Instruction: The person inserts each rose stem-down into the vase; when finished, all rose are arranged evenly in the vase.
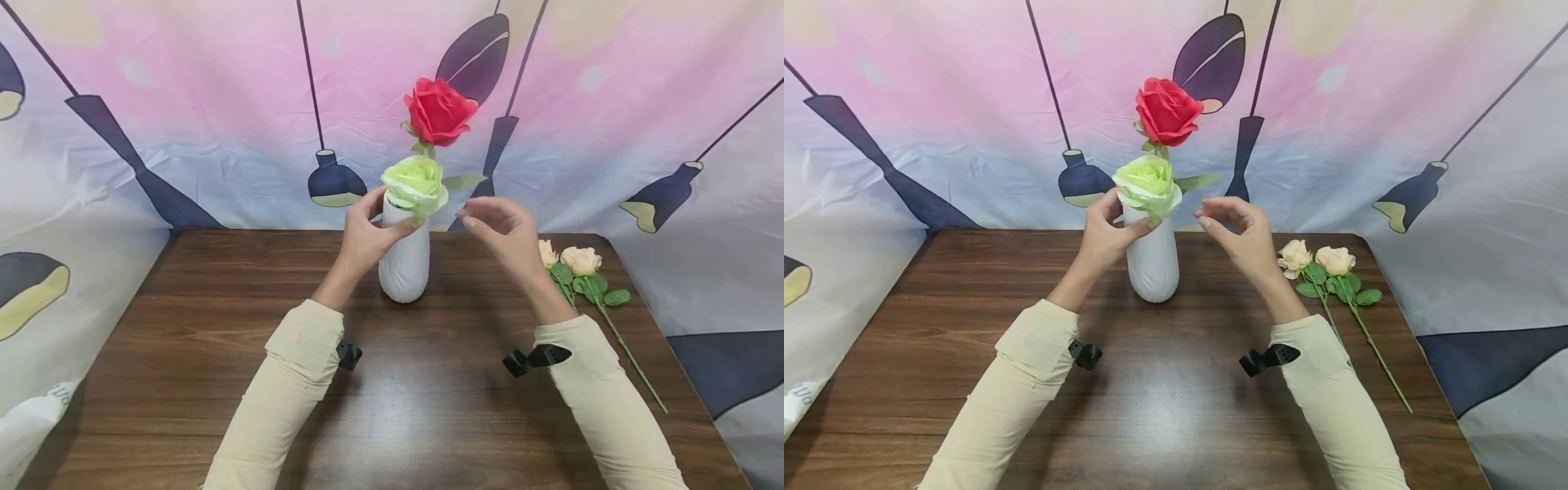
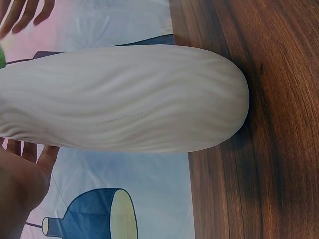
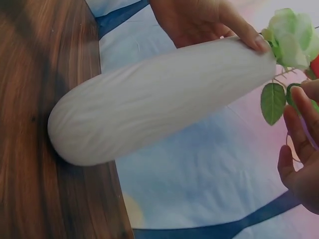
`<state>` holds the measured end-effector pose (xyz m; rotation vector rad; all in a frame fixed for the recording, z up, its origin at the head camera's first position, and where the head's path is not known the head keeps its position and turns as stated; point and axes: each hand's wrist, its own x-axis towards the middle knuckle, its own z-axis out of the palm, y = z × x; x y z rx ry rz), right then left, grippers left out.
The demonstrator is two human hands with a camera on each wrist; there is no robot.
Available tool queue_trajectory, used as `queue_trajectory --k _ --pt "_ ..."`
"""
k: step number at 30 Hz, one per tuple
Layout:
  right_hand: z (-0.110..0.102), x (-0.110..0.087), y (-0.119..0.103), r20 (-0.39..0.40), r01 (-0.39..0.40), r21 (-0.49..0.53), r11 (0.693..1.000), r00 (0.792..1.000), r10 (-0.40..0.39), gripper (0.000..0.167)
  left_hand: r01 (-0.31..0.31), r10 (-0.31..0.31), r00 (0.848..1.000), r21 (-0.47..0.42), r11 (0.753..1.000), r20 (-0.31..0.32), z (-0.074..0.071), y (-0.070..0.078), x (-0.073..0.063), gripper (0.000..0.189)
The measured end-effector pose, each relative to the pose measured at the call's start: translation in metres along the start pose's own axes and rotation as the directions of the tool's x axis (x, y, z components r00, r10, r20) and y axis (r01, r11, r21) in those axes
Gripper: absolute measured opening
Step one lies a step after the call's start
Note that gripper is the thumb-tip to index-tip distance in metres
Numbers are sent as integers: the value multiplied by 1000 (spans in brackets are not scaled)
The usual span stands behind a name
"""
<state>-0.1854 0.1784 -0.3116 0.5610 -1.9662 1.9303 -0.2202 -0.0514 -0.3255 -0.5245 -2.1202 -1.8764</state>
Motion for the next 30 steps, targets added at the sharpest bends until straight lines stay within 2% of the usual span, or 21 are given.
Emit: queue_trajectory --k 4,9,13,17,21,25,30 --pt "-13 -16 0 24 -22 -51 998 999 23 32 8 -8 1000 -6 1000 -8 -3 -1 -2 59" --pt "-40 -46 3 57 -85 -105 991 994 91 26 15 -15 1000 -4 1000 -5 -2 -5 -7 59" --pt "-67 -68 9 36 -97 -91 991 994 100 21 10 -10 1000 -5 1000 -10 -1 -4 -6 60" --pt "-95 -87 14 -19 -149 -4 989 989 149 25 4 -4 1000 -9 1000 -16 -2 -2 -4 60" --pt "-124 -108 23 -42 -220 97 971 973 225 31 4 -4 1000 -9 1000 -10 -1 -2 -3 59" --pt "-154 -128 37 -53 -294 64 954 953 297 31 2 -2 1000 -5 1000 -4 -1 -1 -2 59" --pt "-181 -147 56 -96 -394 60 917 912 398 27 3 -3 1000 -9 1000 -3 0 0 -2 60"
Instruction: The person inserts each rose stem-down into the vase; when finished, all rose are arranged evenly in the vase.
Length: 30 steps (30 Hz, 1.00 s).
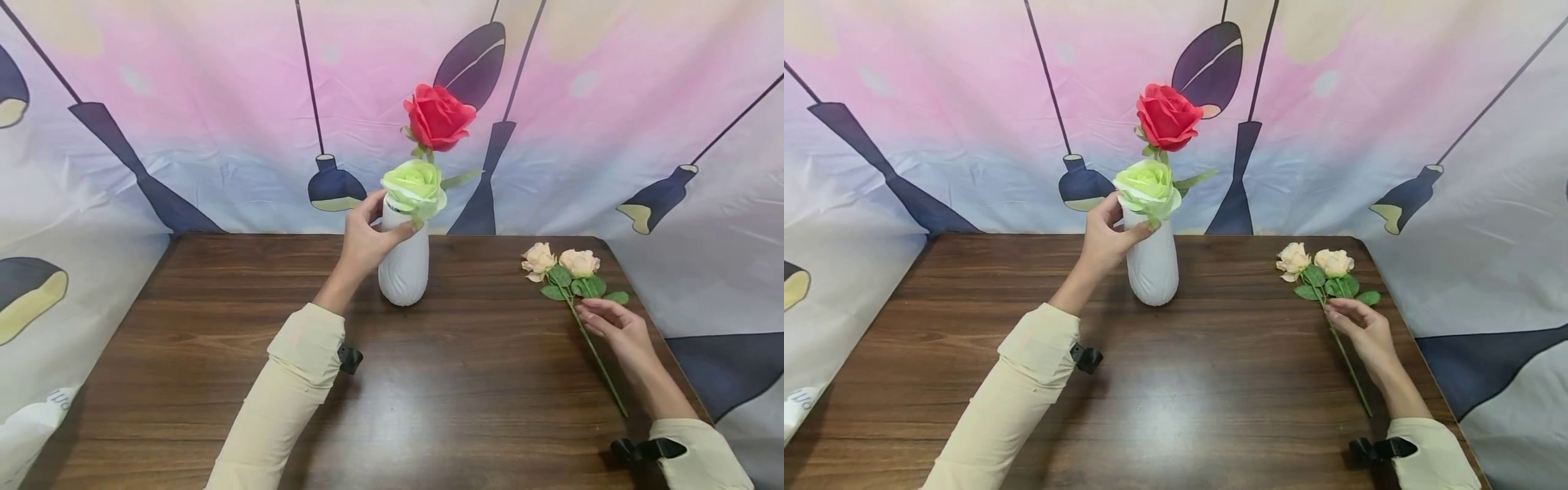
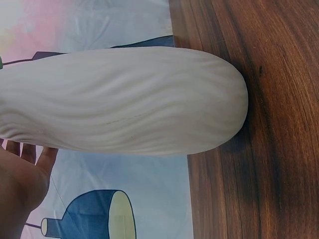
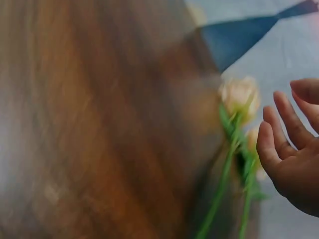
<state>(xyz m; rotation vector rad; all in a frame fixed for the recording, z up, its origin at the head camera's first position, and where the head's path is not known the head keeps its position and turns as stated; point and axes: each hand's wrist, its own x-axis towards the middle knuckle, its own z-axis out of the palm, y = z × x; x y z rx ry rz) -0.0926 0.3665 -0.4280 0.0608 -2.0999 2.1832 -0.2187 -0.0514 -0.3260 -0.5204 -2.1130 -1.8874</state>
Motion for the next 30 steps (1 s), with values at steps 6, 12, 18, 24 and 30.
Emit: queue_trajectory --k 6,12,18,24,30 --pt "-13 3 18 -80 -94 -103 990 993 86 23 -2 2 1000 4 1000 0 -1 0 1 59" --pt "-14 8 24 -144 -213 -388 897 975 169 22 1 -1 1000 11 1000 6 -1 0 -1 59" --pt "-11 12 25 -104 -224 -505 834 975 199 47 9 -9 1000 1 1000 -9 -3 1 -2 60" --pt "-12 16 21 -79 -255 -608 752 962 262 56 17 -17 1000 15 1000 7 -2 1 -2 60" --pt "-13 26 14 -95 -247 -725 643 960 262 55 22 -22 1000 16 1000 -4 -1 1 -2 59"
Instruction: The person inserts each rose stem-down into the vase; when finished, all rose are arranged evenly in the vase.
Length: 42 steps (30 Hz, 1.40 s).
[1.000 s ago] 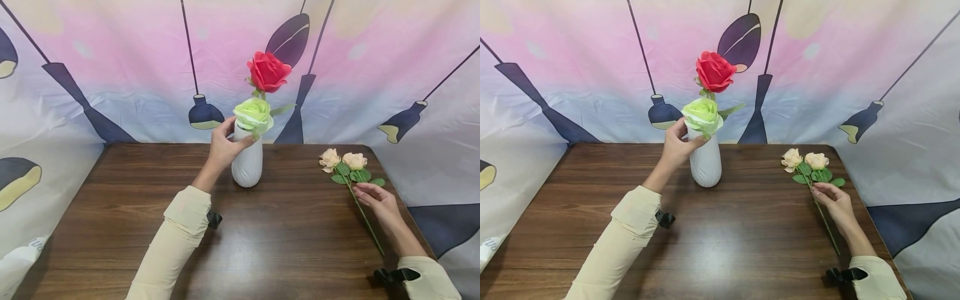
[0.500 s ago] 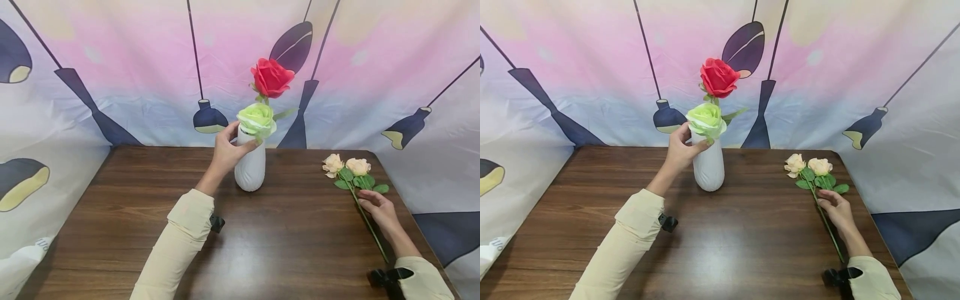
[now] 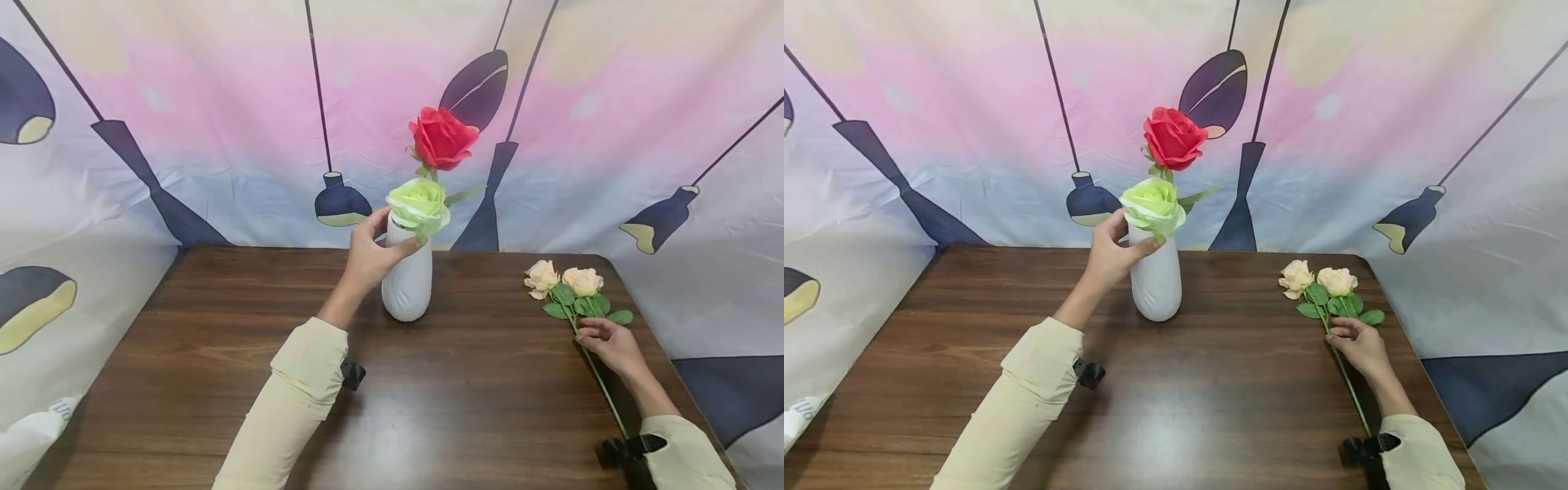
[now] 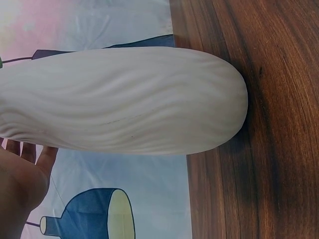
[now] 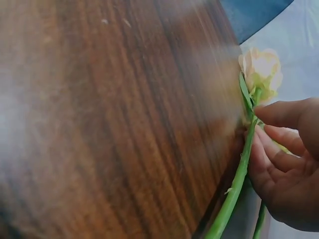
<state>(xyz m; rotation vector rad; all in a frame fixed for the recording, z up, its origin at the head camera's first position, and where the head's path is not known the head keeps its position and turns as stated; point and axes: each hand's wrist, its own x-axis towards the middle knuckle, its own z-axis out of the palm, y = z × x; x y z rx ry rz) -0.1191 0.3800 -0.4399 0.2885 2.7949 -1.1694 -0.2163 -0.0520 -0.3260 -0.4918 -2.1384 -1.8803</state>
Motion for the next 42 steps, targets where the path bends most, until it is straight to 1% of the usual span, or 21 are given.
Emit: queue_trajectory --k 4,8,14,19,24,26,30,33,37,40,42 --pt "3 5 -3 -19 4 -115 993 1000 -6 53 4 -4 1000 -12 1000 -8 0 0 -1 59" --pt "4 11 -6 -8 -13 -171 985 1000 12 53 7 -7 1000 -15 1000 -5 1 1 -2 59" --pt "-1 20 -14 12 -52 -183 982 998 55 47 8 -8 1000 -5 1000 -9 -1 1 0 60" --pt "-1 23 -17 2 -37 -161 986 999 38 45 6 -6 1000 -4 1000 -13 -2 2 4 60" --pt "-1 24 -19 -7 -1 -194 981 1000 0 44 4 -4 1000 -1 1000 -10 -3 2 6 61" --pt "0 24 -20 2 -1 -211 977 1000 2 45 2 -2 1000 -1 1000 -6 -3 3 6 61" --pt "1 24 -22 23 -29 -238 971 999 35 46 0 0 1000 -11 1000 5 -2 1 5 60" --pt "2 24 -23 32 -38 -260 965 998 48 43 1 0 1000 -16 1000 9 -1 0 3 60" --pt "4 25 -25 53 -52 -275 960 996 69 30 -2 2 1000 -13 1000 6 -1 -1 2 60" --pt "4 25 -26 71 -63 -266 962 994 84 24 -1 1 1000 -16 1000 5 0 -2 2 60" --pt "5 25 -27 78 -58 -250 967 994 80 26 -1 1 1000 -18 1000 5 -1 -2 2 61"
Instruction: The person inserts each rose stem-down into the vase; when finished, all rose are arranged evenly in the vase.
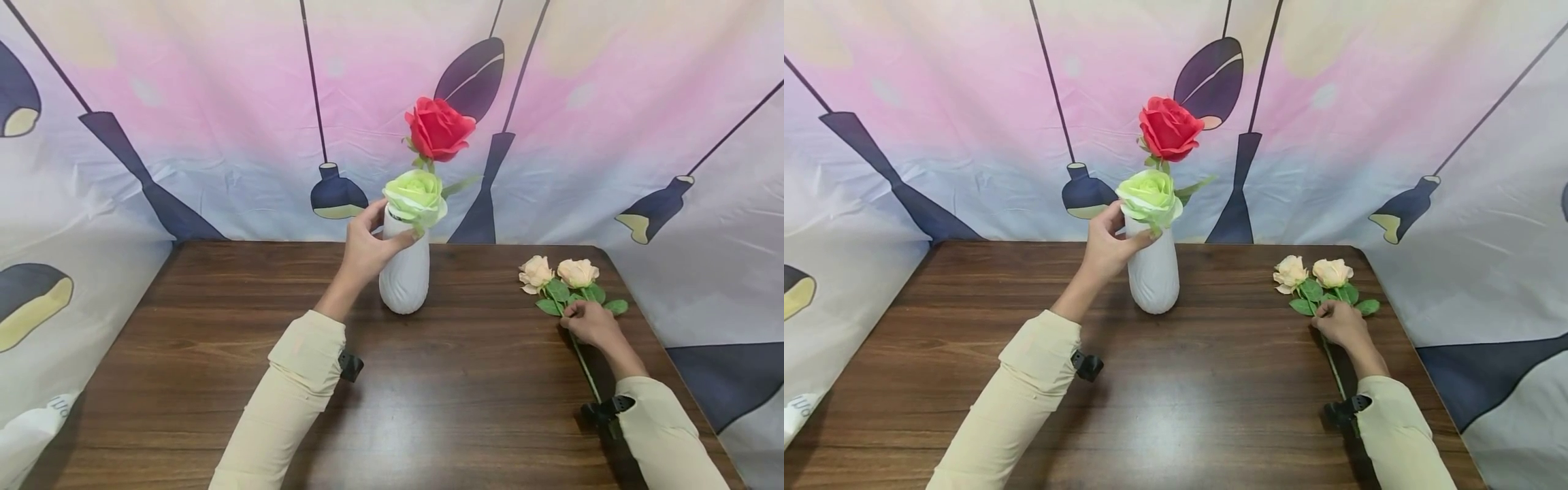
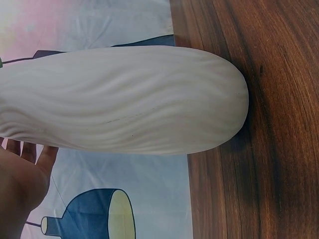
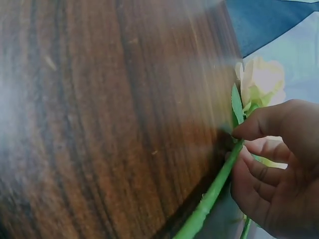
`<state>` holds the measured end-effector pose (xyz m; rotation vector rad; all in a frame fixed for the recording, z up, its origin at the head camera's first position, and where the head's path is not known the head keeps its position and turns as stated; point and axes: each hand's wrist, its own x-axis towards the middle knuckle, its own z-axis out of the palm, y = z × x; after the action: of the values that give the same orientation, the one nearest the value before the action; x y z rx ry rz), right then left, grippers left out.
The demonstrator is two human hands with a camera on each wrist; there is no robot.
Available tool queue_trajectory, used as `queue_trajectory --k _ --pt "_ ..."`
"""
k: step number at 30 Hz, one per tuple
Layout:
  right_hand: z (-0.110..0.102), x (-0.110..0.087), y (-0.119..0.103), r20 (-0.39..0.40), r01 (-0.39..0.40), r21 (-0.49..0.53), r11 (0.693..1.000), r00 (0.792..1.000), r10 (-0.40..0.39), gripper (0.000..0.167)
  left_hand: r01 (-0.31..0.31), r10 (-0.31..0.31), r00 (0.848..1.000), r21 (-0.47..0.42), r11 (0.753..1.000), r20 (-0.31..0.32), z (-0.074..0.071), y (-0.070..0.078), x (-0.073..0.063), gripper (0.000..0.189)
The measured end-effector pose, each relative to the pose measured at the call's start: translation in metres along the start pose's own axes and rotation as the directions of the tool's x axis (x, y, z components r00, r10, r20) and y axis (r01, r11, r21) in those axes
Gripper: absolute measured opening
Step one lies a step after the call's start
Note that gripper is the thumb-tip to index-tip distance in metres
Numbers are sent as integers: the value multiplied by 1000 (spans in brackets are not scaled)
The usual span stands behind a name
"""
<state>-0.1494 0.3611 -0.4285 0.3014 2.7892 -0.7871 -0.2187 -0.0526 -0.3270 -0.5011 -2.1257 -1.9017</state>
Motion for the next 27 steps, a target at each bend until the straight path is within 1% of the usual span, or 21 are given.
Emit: queue_trajectory --k 5,10,13,16,20,23,27 --pt "-1 0 -3 33 28 66 997 999 -30 34 -5 5 1000 4 1000 -1 -1 1 0 61" --pt "-5 1 -3 78 25 115 993 996 -35 34 -11 11 1000 9 1000 0 -1 2 -1 60" --pt "-7 1 -3 91 45 144 989 994 -58 36 -11 11 1000 11 1000 3 0 3 -1 60" --pt "-10 0 -5 98 78 206 975 990 -100 37 -9 9 1000 10 1000 2 0 4 -1 60" --pt "-17 0 -10 106 117 301 946 982 -155 38 -6 6 1000 9 1000 -1 0 3 -1 60" --pt "-21 1 -14 103 136 345 929 978 -181 39 -6 6 1000 11 1000 0 0 4 -1 60" --pt "-25 3 -16 94 142 379 914 977 -191 41 -8 8 1000 13 1000 1 1 3 -1 60"
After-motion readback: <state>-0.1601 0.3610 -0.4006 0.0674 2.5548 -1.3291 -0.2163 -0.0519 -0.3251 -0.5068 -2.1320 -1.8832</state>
